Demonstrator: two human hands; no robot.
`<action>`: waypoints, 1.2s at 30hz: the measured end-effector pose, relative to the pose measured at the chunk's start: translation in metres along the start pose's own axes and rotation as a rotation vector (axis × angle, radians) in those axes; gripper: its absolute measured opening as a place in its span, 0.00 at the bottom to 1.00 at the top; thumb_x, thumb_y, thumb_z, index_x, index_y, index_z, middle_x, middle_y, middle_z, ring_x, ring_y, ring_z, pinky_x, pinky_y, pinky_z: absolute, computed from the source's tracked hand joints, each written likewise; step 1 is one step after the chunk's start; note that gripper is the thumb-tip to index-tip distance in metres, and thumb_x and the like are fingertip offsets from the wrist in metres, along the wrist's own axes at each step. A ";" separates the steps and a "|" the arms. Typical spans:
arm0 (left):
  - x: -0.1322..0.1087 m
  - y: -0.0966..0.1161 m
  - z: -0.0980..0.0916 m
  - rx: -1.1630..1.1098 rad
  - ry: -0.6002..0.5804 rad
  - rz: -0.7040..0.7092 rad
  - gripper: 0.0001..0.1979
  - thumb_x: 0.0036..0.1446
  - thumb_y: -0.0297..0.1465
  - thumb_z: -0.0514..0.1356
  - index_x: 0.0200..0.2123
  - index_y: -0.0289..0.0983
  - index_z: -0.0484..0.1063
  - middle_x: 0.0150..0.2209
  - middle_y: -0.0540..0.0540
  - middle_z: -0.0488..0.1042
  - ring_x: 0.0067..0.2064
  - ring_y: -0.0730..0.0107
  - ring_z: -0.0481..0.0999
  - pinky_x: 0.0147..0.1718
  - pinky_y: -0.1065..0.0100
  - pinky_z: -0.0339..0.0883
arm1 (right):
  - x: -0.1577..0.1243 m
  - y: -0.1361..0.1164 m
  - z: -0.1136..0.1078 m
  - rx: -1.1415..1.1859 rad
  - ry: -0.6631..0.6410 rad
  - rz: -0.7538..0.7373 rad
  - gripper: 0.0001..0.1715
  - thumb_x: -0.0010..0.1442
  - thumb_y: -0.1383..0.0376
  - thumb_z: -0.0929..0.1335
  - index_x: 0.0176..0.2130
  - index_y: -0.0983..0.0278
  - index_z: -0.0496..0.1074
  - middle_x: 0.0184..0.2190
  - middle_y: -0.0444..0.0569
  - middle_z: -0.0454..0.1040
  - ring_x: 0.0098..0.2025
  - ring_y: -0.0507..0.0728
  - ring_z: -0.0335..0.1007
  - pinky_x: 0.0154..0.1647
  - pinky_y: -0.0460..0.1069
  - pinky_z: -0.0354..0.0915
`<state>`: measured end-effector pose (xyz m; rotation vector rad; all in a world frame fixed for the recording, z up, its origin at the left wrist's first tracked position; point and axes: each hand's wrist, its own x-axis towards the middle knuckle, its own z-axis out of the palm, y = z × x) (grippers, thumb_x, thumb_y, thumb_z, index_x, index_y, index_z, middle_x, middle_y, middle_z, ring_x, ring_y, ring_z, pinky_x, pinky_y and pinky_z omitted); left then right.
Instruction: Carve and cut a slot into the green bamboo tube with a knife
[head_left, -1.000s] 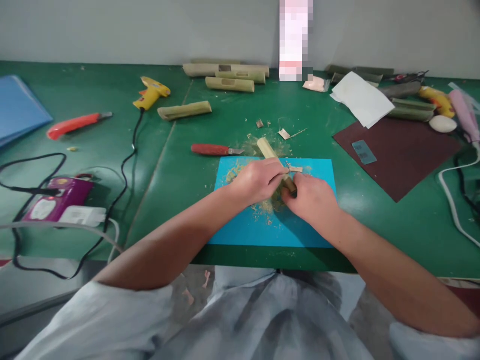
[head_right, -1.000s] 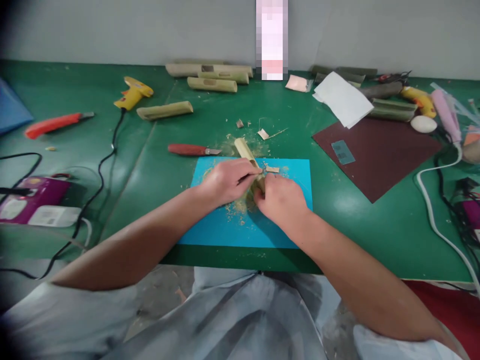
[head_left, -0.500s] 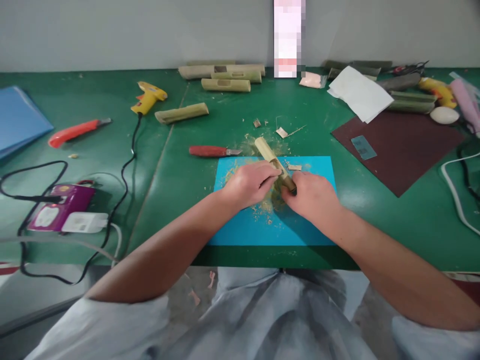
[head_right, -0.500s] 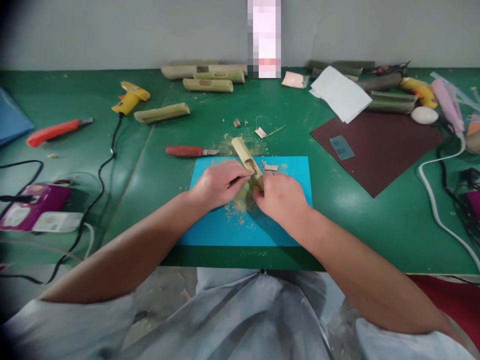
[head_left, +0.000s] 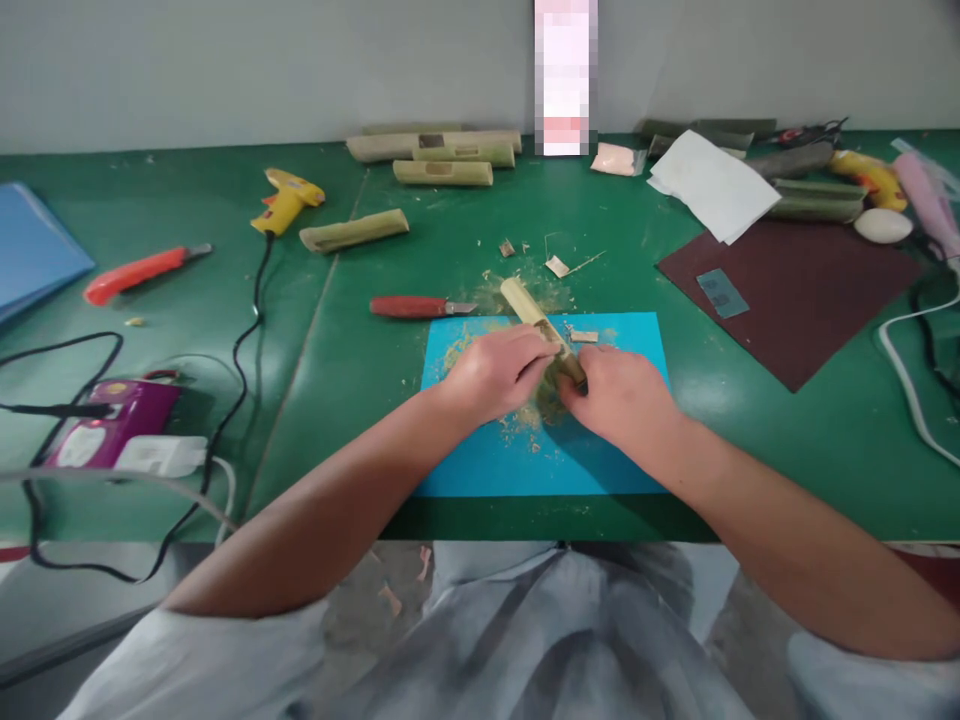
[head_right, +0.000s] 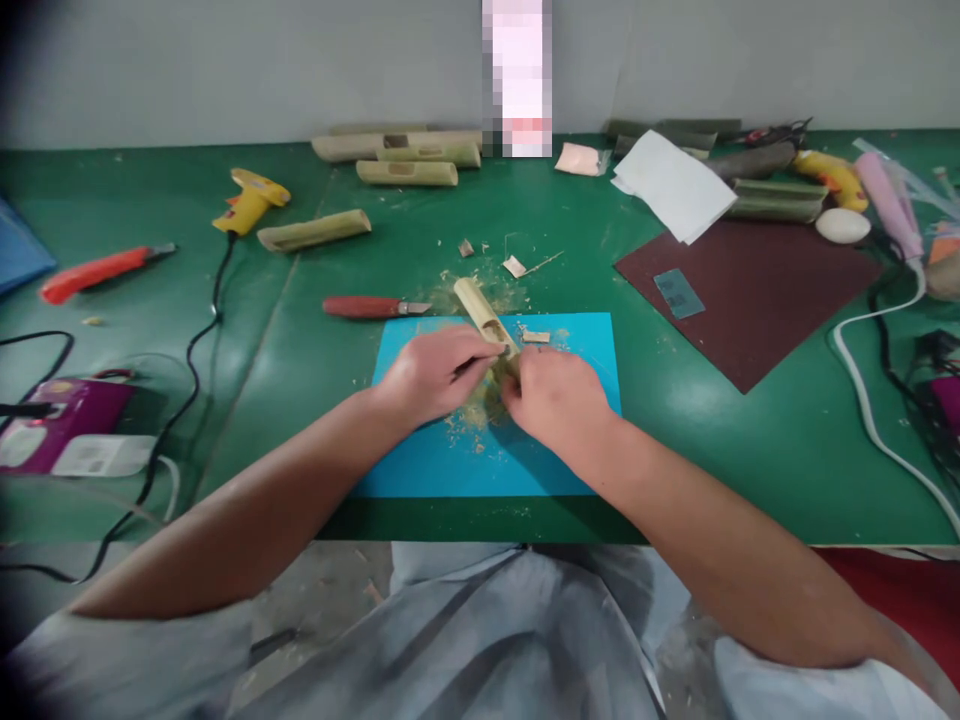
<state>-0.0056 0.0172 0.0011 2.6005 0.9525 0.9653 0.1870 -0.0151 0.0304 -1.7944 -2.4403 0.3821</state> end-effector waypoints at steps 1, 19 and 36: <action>0.001 0.000 0.001 0.004 0.003 0.006 0.10 0.69 0.27 0.55 0.44 0.34 0.77 0.37 0.42 0.80 0.40 0.66 0.81 0.39 0.66 0.74 | 0.000 0.000 0.001 0.001 0.013 0.003 0.13 0.66 0.60 0.64 0.37 0.64 0.74 0.36 0.55 0.81 0.35 0.59 0.76 0.29 0.51 0.53; 0.000 0.002 0.000 0.020 -0.005 0.003 0.09 0.69 0.27 0.55 0.43 0.34 0.76 0.37 0.42 0.80 0.40 0.66 0.81 0.39 0.67 0.75 | 0.001 0.003 0.003 0.012 0.013 -0.011 0.12 0.65 0.59 0.65 0.37 0.64 0.74 0.35 0.54 0.80 0.34 0.58 0.74 0.29 0.51 0.52; 0.003 -0.001 -0.003 0.031 -0.042 -0.038 0.09 0.68 0.28 0.56 0.43 0.35 0.77 0.37 0.43 0.80 0.40 0.66 0.81 0.38 0.67 0.74 | 0.001 0.002 0.000 0.024 -0.004 0.031 0.14 0.65 0.58 0.64 0.37 0.64 0.74 0.34 0.54 0.80 0.34 0.58 0.74 0.29 0.51 0.52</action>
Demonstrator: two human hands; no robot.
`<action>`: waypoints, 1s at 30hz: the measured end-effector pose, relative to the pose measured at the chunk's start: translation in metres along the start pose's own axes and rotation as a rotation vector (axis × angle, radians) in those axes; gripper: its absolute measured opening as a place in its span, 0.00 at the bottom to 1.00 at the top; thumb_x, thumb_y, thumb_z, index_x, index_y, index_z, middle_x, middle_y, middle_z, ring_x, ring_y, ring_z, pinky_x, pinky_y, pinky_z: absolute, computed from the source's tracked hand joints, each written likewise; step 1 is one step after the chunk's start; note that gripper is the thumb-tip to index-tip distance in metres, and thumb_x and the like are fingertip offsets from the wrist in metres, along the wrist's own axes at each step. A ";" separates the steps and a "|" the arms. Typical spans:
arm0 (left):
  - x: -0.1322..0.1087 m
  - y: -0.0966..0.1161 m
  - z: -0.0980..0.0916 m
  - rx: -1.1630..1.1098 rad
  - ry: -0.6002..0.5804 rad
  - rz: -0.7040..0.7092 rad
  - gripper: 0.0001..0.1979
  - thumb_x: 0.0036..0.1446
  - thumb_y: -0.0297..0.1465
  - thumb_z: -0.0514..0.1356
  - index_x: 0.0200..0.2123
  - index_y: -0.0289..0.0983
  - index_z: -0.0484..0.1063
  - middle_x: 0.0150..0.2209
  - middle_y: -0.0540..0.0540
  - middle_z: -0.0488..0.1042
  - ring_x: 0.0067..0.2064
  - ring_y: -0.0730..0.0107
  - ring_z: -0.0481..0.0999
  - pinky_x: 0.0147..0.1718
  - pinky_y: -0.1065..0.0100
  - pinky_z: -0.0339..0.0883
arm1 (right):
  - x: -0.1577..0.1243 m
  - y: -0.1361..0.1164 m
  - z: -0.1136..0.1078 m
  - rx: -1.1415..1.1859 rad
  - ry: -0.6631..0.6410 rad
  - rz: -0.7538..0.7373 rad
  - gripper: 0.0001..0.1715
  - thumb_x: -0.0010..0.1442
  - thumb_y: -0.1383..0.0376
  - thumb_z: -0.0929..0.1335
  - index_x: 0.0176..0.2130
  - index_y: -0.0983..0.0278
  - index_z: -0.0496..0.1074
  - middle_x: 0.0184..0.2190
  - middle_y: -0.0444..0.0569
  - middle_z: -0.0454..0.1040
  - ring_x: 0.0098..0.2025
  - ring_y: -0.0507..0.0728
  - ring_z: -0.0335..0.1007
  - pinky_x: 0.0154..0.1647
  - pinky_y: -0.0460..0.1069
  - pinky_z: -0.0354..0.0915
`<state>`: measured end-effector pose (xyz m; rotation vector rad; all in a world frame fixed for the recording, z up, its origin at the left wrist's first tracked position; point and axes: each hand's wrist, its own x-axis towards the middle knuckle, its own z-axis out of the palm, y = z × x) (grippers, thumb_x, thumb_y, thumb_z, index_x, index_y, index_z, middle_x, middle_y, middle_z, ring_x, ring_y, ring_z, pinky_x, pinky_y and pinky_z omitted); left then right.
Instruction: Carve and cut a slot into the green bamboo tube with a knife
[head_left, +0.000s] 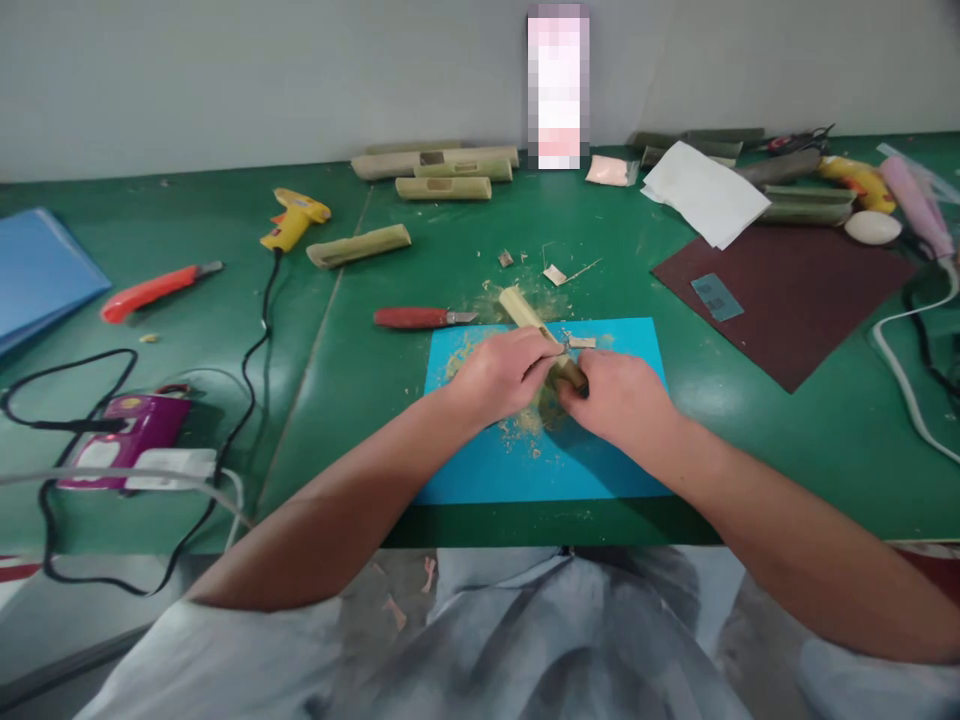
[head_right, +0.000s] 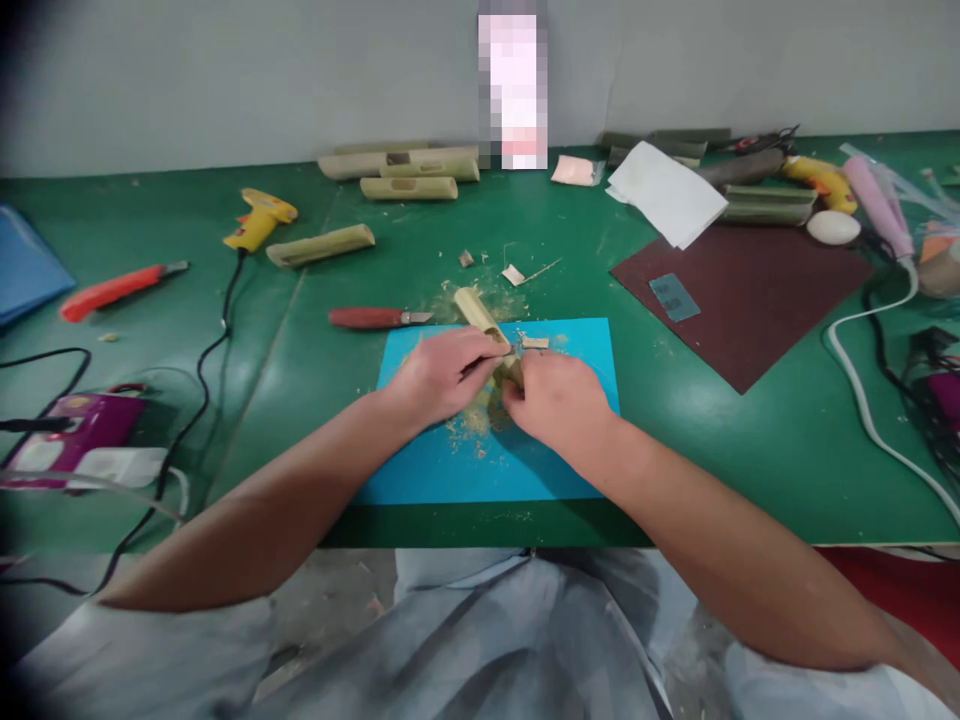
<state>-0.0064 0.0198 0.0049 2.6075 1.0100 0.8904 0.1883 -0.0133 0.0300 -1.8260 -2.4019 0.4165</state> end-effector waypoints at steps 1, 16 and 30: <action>-0.001 0.001 -0.001 -0.002 0.002 -0.001 0.08 0.68 0.28 0.56 0.42 0.35 0.77 0.37 0.44 0.80 0.39 0.66 0.80 0.38 0.67 0.74 | 0.000 0.000 -0.001 0.003 -0.013 0.000 0.14 0.65 0.58 0.64 0.37 0.64 0.74 0.34 0.54 0.80 0.34 0.58 0.74 0.29 0.51 0.52; -0.007 0.000 0.003 -0.043 0.010 -0.029 0.10 0.70 0.29 0.56 0.46 0.36 0.77 0.39 0.43 0.81 0.42 0.66 0.81 0.41 0.66 0.75 | 0.002 0.004 0.003 -0.001 0.006 -0.013 0.13 0.64 0.58 0.65 0.37 0.63 0.74 0.33 0.54 0.79 0.33 0.58 0.73 0.29 0.51 0.53; -0.002 0.004 0.006 -0.004 0.007 -0.012 0.10 0.70 0.28 0.55 0.44 0.35 0.77 0.38 0.42 0.80 0.41 0.65 0.81 0.39 0.66 0.75 | 0.002 0.002 -0.002 0.020 -0.021 0.018 0.14 0.64 0.57 0.65 0.38 0.63 0.75 0.34 0.53 0.79 0.33 0.58 0.73 0.29 0.51 0.53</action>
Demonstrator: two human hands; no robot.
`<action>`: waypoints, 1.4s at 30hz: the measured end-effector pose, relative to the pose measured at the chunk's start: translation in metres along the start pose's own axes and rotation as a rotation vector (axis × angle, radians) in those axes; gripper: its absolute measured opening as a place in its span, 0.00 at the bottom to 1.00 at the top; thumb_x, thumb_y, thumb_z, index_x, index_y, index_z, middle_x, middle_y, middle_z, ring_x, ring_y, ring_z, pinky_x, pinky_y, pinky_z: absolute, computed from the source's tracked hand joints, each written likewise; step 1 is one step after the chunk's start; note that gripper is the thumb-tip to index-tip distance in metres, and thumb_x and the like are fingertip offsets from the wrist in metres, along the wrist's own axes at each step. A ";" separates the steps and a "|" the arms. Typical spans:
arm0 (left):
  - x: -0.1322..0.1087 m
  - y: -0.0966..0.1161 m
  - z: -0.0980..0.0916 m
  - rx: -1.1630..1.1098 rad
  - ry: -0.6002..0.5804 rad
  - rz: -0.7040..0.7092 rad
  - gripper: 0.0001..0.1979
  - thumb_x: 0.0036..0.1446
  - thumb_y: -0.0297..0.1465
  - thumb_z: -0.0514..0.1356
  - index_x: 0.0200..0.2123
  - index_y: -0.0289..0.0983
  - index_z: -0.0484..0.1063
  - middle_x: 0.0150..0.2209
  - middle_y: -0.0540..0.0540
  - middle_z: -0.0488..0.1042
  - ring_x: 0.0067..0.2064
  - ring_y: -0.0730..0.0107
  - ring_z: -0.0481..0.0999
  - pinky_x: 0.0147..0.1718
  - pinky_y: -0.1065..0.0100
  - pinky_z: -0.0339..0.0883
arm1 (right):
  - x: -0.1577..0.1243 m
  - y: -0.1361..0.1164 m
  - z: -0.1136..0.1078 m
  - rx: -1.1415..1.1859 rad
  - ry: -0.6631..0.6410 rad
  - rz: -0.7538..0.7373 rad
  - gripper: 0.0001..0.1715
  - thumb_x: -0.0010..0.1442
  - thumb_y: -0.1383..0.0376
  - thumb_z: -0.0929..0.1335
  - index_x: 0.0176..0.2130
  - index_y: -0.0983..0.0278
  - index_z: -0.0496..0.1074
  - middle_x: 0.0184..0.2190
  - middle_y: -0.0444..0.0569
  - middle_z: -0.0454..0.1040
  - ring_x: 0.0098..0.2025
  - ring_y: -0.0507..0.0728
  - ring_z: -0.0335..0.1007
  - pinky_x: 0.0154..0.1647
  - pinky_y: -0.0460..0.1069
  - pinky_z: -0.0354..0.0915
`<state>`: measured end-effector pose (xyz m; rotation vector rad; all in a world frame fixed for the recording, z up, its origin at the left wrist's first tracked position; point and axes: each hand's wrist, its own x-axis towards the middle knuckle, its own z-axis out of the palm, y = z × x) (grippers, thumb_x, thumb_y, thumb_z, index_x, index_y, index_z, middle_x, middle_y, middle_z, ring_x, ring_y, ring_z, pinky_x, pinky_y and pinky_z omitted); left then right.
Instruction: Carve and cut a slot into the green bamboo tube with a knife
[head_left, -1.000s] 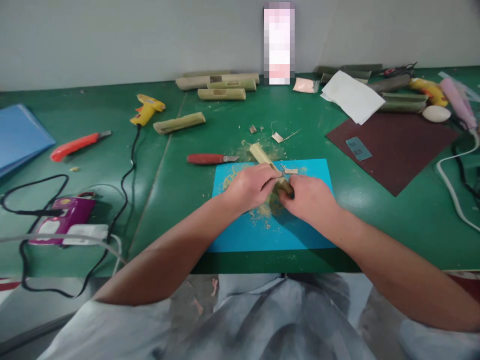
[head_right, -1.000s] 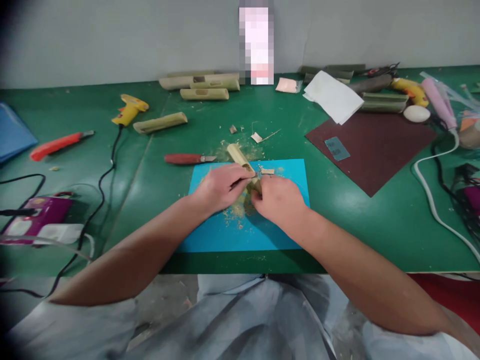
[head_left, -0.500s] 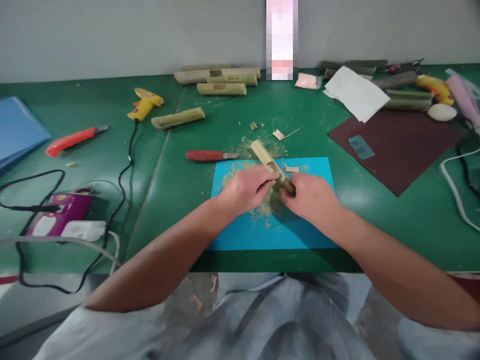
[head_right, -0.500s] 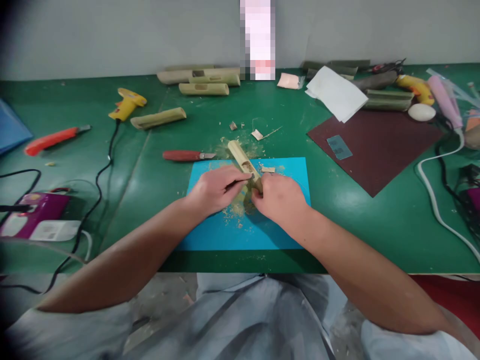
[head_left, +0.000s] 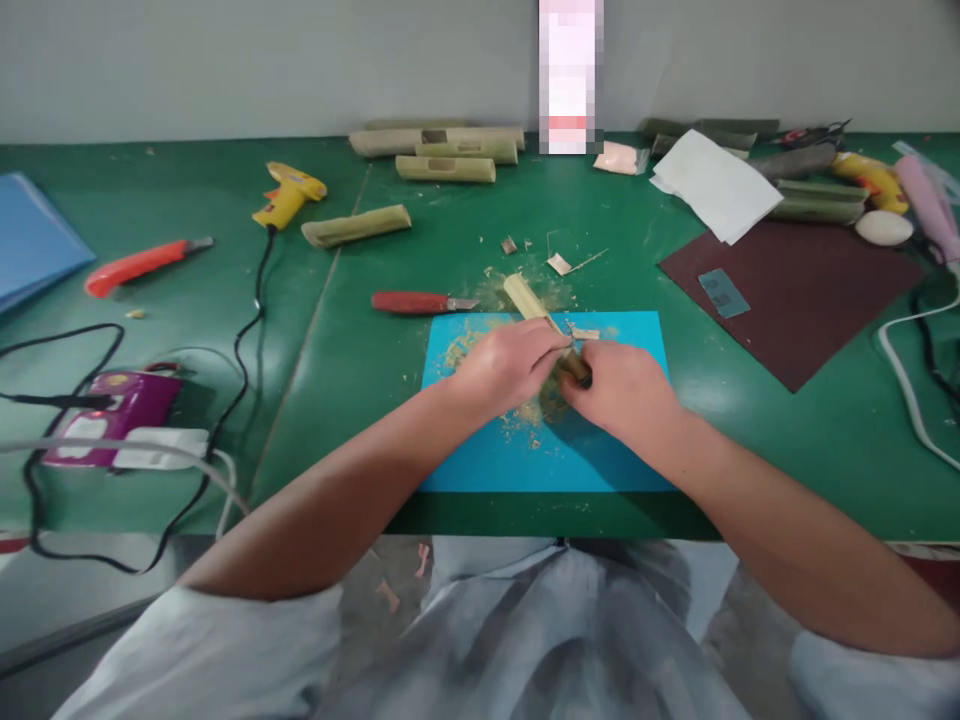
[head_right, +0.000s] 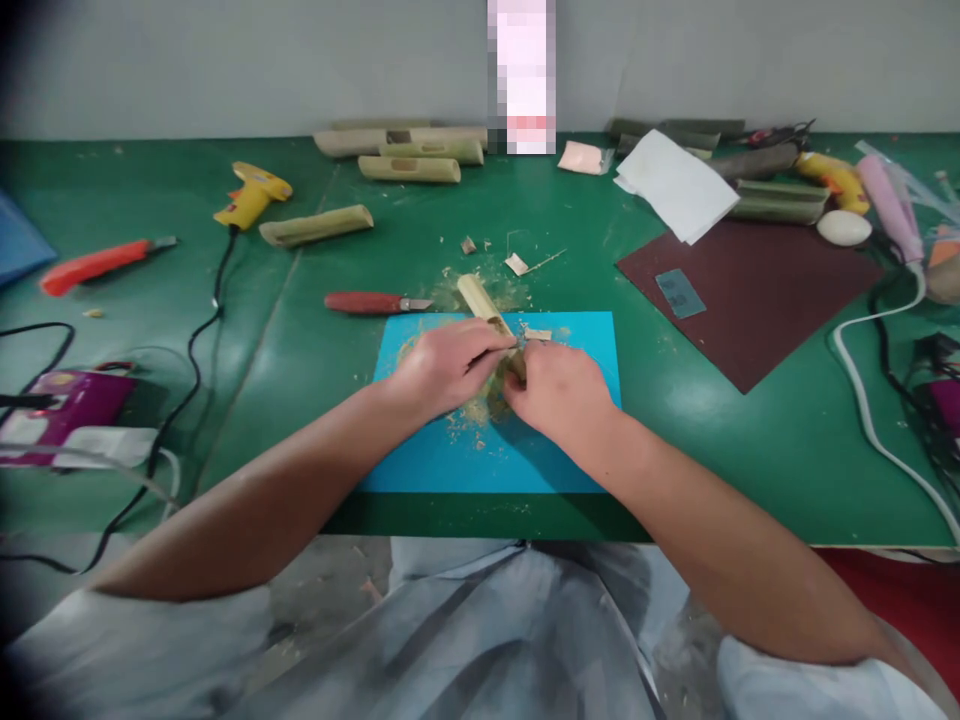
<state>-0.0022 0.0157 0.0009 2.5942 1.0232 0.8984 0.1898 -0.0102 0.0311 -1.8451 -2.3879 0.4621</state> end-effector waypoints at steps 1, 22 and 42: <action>0.001 0.000 0.000 -0.003 -0.001 0.003 0.10 0.69 0.28 0.55 0.44 0.35 0.77 0.38 0.42 0.80 0.41 0.65 0.81 0.39 0.67 0.75 | 0.000 0.000 0.000 0.000 -0.001 0.010 0.14 0.64 0.57 0.65 0.38 0.63 0.74 0.33 0.53 0.79 0.33 0.58 0.73 0.29 0.51 0.53; 0.004 0.006 -0.003 0.049 -0.064 0.002 0.12 0.70 0.28 0.53 0.43 0.35 0.77 0.37 0.42 0.79 0.40 0.65 0.80 0.38 0.66 0.74 | 0.000 0.002 0.000 -0.001 -0.007 0.009 0.13 0.63 0.56 0.65 0.36 0.62 0.73 0.31 0.52 0.78 0.31 0.58 0.72 0.28 0.51 0.50; -0.013 0.004 -0.006 0.048 -0.020 0.037 0.11 0.70 0.28 0.53 0.45 0.36 0.77 0.38 0.43 0.80 0.39 0.66 0.81 0.38 0.68 0.75 | 0.001 0.003 -0.001 -0.001 -0.018 -0.003 0.12 0.63 0.56 0.66 0.35 0.62 0.72 0.31 0.52 0.79 0.32 0.58 0.72 0.28 0.52 0.50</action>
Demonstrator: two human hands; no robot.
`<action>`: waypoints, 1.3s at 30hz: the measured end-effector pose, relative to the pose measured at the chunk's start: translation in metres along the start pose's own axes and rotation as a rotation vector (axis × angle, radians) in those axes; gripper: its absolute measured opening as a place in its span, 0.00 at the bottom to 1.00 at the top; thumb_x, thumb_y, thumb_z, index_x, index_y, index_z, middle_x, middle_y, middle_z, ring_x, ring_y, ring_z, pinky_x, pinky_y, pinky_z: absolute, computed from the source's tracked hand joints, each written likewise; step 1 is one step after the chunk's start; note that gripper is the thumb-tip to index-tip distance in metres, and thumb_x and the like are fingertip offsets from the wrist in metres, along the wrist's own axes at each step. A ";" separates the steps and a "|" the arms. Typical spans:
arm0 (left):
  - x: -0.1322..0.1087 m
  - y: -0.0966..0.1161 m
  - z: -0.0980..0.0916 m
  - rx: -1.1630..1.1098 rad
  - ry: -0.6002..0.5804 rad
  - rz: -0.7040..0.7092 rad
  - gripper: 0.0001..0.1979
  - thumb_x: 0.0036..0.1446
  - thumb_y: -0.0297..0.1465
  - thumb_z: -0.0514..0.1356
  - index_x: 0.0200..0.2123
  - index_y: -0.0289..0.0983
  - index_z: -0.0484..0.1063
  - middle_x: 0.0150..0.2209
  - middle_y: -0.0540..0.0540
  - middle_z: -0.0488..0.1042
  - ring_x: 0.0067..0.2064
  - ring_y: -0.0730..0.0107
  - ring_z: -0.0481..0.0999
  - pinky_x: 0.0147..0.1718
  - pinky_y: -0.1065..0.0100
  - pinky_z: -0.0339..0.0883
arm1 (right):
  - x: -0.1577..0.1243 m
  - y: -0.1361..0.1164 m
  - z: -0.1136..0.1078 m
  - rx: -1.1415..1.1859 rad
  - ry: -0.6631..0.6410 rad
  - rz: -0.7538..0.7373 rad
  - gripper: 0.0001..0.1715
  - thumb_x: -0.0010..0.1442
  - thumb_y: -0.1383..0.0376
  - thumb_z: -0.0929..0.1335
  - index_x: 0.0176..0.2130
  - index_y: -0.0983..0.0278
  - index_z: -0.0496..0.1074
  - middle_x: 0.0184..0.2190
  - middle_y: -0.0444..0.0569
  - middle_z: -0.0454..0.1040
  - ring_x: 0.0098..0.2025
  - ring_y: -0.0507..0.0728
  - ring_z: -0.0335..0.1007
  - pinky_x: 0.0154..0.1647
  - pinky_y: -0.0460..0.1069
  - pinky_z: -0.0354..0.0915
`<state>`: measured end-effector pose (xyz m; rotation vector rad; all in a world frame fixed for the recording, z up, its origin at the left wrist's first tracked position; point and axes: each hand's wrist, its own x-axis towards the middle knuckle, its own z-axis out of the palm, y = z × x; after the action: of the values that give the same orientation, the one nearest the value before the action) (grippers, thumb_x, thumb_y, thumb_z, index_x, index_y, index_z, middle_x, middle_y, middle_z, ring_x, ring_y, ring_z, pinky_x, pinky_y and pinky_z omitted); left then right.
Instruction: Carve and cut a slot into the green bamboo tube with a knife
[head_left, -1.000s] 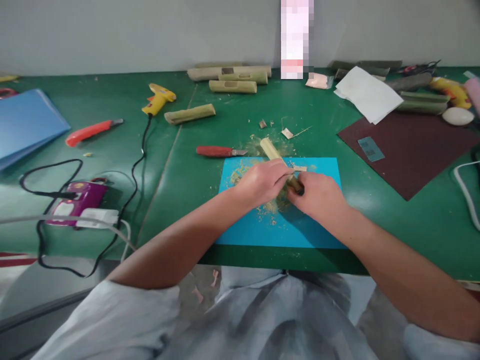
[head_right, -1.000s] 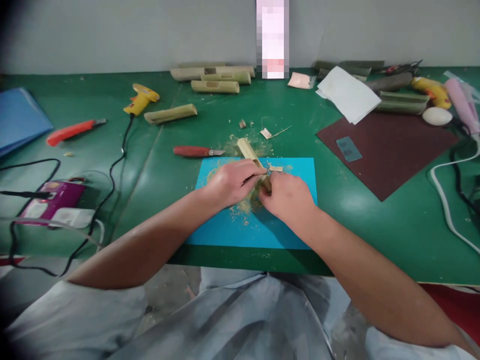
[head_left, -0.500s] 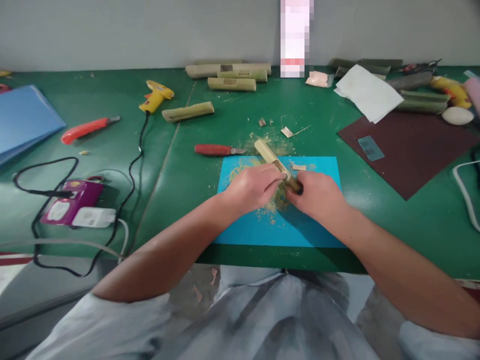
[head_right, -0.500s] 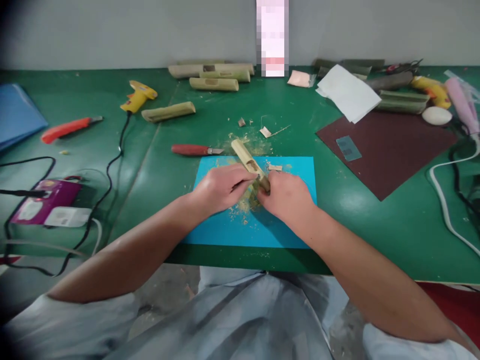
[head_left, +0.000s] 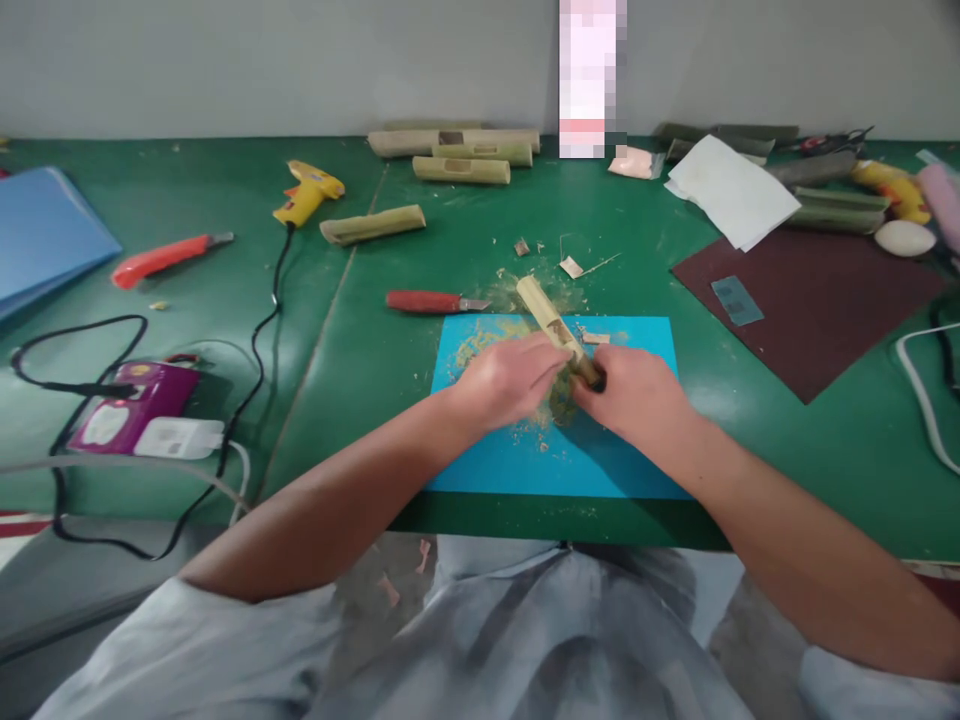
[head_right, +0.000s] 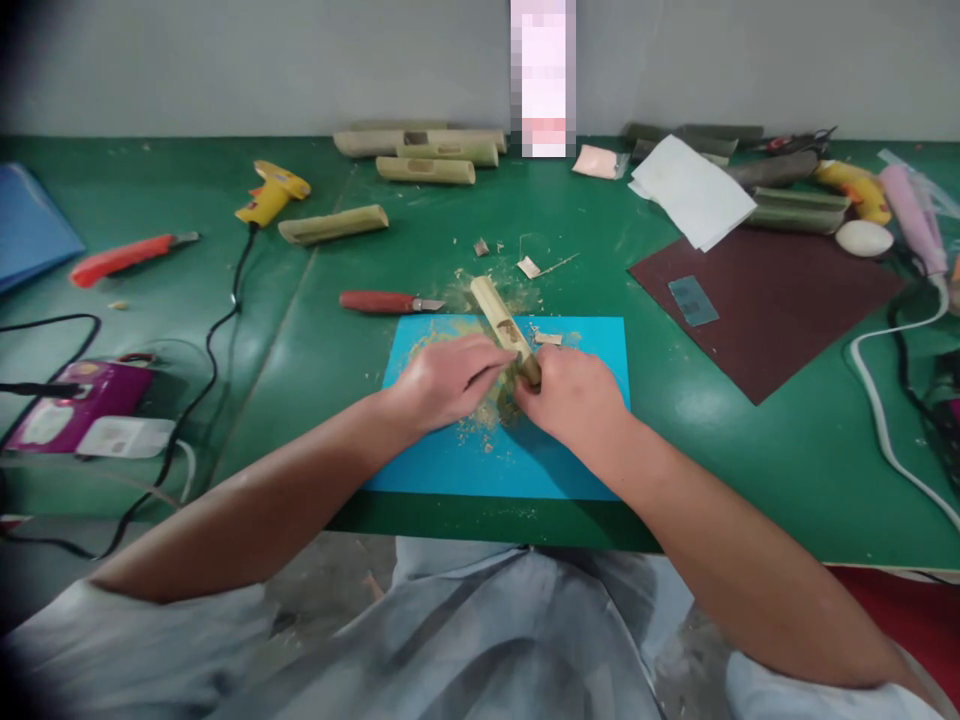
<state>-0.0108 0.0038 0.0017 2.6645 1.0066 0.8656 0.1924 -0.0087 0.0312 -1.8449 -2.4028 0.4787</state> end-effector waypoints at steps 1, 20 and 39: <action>0.000 -0.003 0.000 0.005 0.022 -0.015 0.11 0.71 0.29 0.54 0.45 0.35 0.77 0.38 0.42 0.80 0.39 0.66 0.81 0.38 0.68 0.75 | 0.000 0.000 0.000 0.002 0.000 -0.001 0.12 0.63 0.56 0.66 0.35 0.62 0.72 0.31 0.52 0.79 0.32 0.58 0.72 0.28 0.51 0.50; 0.005 0.002 0.004 -0.020 0.035 0.009 0.11 0.71 0.28 0.53 0.44 0.35 0.76 0.38 0.43 0.81 0.41 0.67 0.82 0.39 0.69 0.76 | 0.000 0.001 0.003 0.016 0.004 0.001 0.13 0.62 0.56 0.66 0.36 0.63 0.73 0.32 0.53 0.80 0.33 0.59 0.74 0.29 0.51 0.50; 0.006 0.001 0.002 -0.048 0.002 -0.003 0.10 0.70 0.28 0.54 0.43 0.35 0.76 0.38 0.43 0.80 0.40 0.67 0.81 0.38 0.69 0.75 | -0.001 0.001 0.002 -0.007 -0.006 -0.012 0.13 0.63 0.56 0.66 0.36 0.62 0.73 0.34 0.54 0.80 0.34 0.59 0.75 0.29 0.52 0.53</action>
<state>-0.0057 0.0069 0.0028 2.6220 0.9771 0.8809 0.1932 -0.0103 0.0291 -1.8333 -2.4212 0.4760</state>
